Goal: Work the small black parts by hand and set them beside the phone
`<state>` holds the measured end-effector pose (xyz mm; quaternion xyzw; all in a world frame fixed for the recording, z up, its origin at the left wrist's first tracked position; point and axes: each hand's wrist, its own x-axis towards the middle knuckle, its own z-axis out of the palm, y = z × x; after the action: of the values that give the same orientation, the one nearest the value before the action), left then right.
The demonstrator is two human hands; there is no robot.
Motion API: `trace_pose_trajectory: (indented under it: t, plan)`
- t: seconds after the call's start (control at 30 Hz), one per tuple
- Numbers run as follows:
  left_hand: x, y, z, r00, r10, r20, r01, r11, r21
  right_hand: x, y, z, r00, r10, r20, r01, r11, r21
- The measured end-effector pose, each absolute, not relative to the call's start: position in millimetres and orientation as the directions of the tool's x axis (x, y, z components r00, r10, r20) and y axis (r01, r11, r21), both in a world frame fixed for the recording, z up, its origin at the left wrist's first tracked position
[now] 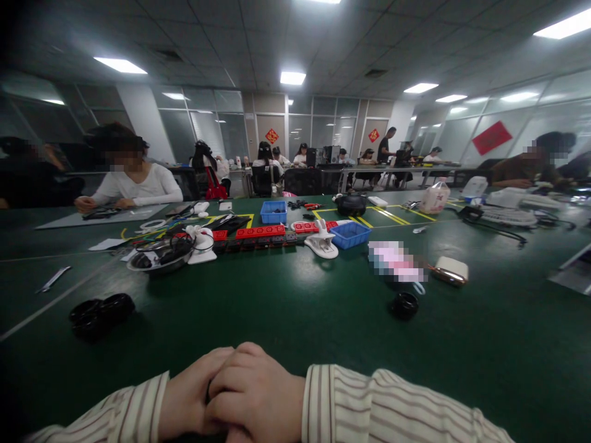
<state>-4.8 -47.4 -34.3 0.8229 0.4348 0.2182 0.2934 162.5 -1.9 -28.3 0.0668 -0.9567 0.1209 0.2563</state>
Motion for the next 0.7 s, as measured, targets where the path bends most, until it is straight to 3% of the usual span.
trace_pose_trajectory:
  t: [0.2, 0.27, 0.4, 0.5, 0.6, 0.7]
  plan:
    - [-8.1, -47.0, -30.6, 0.539, 0.839, 0.072, 0.583, -0.434, 0.687, 163.4, -1.9, -26.3, -0.852, -0.133, 0.507, -0.240, 0.959, -0.153]
    - [-5.7, -49.1, -29.7, 0.541, 0.834, 0.106, 0.589, -0.465, 0.661, 163.2, -3.5, -24.7, -0.844, -0.091, 0.528, -0.200, 0.968, -0.153]
    - [1.1, -54.8, -33.5, 0.521, 0.826, 0.217, 0.615, -0.539, 0.575, 162.2, -7.2, -25.5, -0.802, 0.100, 0.589, -0.048, 0.972, -0.230]
    - [3.0, -57.8, -35.0, 0.467, 0.862, 0.197, 0.693, -0.496, 0.524, 161.8, -8.9, -27.9, -0.799, 0.218, 0.561, 0.070, 0.959, -0.273]
    - [2.0, -57.9, -33.0, 0.425, 0.899, 0.109, 0.746, -0.416, 0.520, 162.2, -9.3, -28.9, -0.808, 0.252, 0.532, 0.120, 0.955, -0.270]
    - [1.1, -55.0, -33.3, 0.410, 0.908, 0.089, 0.743, -0.390, 0.544, 162.7, -8.7, -28.7, -0.827, 0.211, 0.522, 0.083, 0.963, -0.257]
